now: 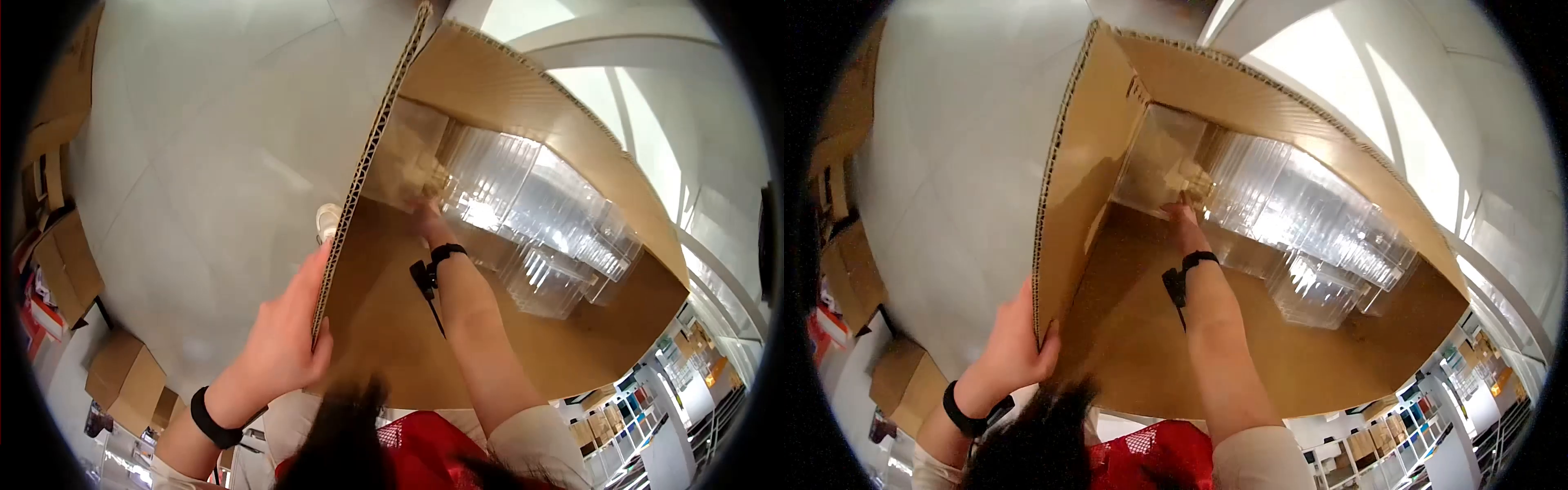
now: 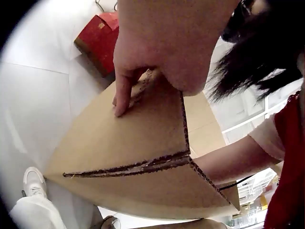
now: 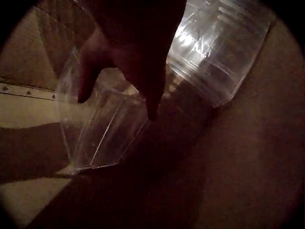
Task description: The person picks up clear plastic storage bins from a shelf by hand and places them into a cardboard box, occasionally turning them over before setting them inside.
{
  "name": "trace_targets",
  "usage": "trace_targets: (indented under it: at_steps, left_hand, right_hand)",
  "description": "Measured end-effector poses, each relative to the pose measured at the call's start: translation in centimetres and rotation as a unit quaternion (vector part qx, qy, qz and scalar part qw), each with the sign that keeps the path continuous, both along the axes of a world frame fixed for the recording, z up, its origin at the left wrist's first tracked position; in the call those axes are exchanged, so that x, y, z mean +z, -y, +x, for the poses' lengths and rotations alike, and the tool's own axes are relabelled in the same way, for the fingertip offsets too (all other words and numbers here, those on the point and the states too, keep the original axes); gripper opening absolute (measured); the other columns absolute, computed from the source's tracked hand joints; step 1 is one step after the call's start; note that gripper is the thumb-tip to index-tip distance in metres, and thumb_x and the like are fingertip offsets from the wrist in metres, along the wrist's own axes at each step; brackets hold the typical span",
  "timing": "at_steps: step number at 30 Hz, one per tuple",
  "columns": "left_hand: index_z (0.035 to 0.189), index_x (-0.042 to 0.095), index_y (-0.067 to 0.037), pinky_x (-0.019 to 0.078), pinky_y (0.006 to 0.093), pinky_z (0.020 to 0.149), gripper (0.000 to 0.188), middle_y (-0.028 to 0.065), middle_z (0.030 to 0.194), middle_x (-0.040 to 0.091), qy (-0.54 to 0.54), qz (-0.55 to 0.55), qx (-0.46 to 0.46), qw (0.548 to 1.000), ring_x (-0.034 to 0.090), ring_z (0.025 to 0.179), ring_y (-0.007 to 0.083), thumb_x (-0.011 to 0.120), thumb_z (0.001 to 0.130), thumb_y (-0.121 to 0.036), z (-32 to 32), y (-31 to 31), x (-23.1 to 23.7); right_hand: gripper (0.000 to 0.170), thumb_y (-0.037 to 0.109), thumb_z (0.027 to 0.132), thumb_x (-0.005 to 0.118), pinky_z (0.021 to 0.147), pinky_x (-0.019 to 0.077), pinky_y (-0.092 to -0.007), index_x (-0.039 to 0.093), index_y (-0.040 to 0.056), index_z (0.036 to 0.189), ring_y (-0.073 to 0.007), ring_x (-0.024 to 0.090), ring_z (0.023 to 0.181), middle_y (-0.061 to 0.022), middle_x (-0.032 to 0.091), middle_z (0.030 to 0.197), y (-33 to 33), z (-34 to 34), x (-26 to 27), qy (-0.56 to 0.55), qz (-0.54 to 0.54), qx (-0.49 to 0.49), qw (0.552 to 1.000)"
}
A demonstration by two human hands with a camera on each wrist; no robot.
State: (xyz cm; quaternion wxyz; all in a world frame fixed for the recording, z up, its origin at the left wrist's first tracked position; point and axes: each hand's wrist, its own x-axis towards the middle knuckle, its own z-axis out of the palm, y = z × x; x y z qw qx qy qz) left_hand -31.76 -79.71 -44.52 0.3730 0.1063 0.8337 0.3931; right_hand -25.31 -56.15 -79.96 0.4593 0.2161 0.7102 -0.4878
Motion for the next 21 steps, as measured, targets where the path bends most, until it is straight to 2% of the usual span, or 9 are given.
trace_targets:
  at_steps: [1,3,5,7,9,12,15,18,21]
  left_hand:
    - [0.136,0.022,-0.002,0.0474,0.0446,0.077,0.076,0.0259,0.126,0.041,0.006,-0.012,0.000,1.000,0.052,0.094,0.0446,0.048,0.064,0.007,0.0,0.0,0.0]
    - [0.136,0.022,-0.003,0.0476,0.0441,0.077,0.077,0.0251,0.125,0.042,0.017,-0.032,0.003,0.999,0.052,0.093,0.0447,0.048,0.064,0.007,0.2,0.1,0.1]
    - [0.136,0.023,-0.004,0.0476,0.0439,0.077,0.077,0.0244,0.125,0.042,0.034,-0.049,0.010,0.998,0.052,0.093,0.0442,0.049,0.064,0.007,0.2,0.0,0.1]
    - [0.136,0.023,-0.004,0.0478,0.0438,0.075,0.077,0.0235,0.125,0.043,-0.001,-0.079,-0.001,0.997,0.052,0.092,0.0436,0.048,0.064,0.008,0.2,-0.5,0.5]
    - [0.130,0.029,-0.001,0.0449,0.0476,0.077,0.065,0.0258,0.111,0.049,0.016,-0.061,0.022,0.998,0.050,0.089,0.0472,0.050,0.068,0.002,0.2,-0.6,0.6]
    - [0.128,0.031,0.000,0.0435,0.0491,0.078,0.061,0.0272,0.105,0.052,0.000,-0.053,0.025,0.998,0.049,0.090,0.0491,0.050,0.070,0.000,0.1,-0.5,0.6]
    - [0.129,0.030,0.001,0.0437,0.0484,0.079,0.062,0.0277,0.105,0.052,-0.002,-0.032,0.033,0.999,0.049,0.092,0.0490,0.050,0.070,0.001,0.1,-0.4,0.4]
    - [0.128,0.030,0.001,0.0440,0.0481,0.079,0.062,0.0282,0.104,0.052,0.013,-0.024,0.042,0.999,0.049,0.091,0.0490,0.050,0.070,0.001,0.1,-0.3,0.3]
    - [0.129,0.030,0.001,0.0445,0.0482,0.078,0.062,0.0283,0.104,0.052,0.005,-0.023,0.037,0.999,0.049,0.089,0.0493,0.050,0.069,0.001,0.4,-0.1,0.0]
  right_hand:
    - [0.047,0.024,0.072,0.066,0.093,0.0383,-0.0401,0.053,0.0051,0.113,-0.0205,0.047,0.112,-0.0137,0.050,0.119,0.3,0.3,-0.2,-0.014,0.027,0.027,0.999]
    - [0.042,0.026,0.072,0.066,0.092,0.0395,-0.0394,0.057,0.0050,0.107,-0.0196,0.049,0.110,-0.0135,0.050,0.119,0.7,1.5,-0.8,-0.019,-0.007,-0.182,0.983]
    - [0.042,0.024,0.072,0.065,0.091,0.0404,-0.0392,0.056,0.0062,0.109,-0.0206,0.050,0.109,-0.0129,0.051,0.119,0.0,3.4,-1.9,-0.046,-0.043,-0.271,0.961]
    - [0.049,0.019,0.071,0.064,0.091,0.0399,-0.0400,0.051,0.0090,0.117,-0.0237,0.049,0.110,-0.0129,0.049,0.122,-1.5,4.5,-1.9,0.004,-0.087,-0.343,0.935]
    - [0.062,0.012,0.069,0.064,0.093,0.0379,-0.0414,0.044,0.0127,0.127,-0.0281,0.045,0.114,-0.0135,0.045,0.127,-2.6,4.2,-1.0,0.135,-0.138,-0.453,0.871]
    - [0.081,0.004,0.069,0.057,0.096,0.0313,-0.0464,0.024,0.0191,0.141,-0.0296,0.029,0.128,-0.0132,0.022,0.144,-6.4,2.8,3.3,0.171,-0.127,-0.309,0.927]
    - [0.089,0.004,0.062,0.062,0.096,0.0308,-0.0430,0.024,0.0194,0.141,-0.0313,0.035,0.123,-0.0143,0.026,0.142,-7.8,0.3,7.7,0.157,-0.057,-0.211,0.963]
    - [0.091,0.002,0.059,0.064,0.096,0.0312,-0.0393,0.026,0.0150,0.141,-0.0315,0.034,0.123,-0.0142,0.025,0.143,-8.0,0.4,8.3,0.142,-0.037,-0.149,0.978]
    - [0.094,-0.001,0.054,0.067,0.097,0.0322,-0.0369,0.028,0.0103,0.139,-0.0306,0.034,0.124,-0.0147,0.023,0.144,-7.2,0.5,10.6,0.118,-0.059,-0.193,0.972]
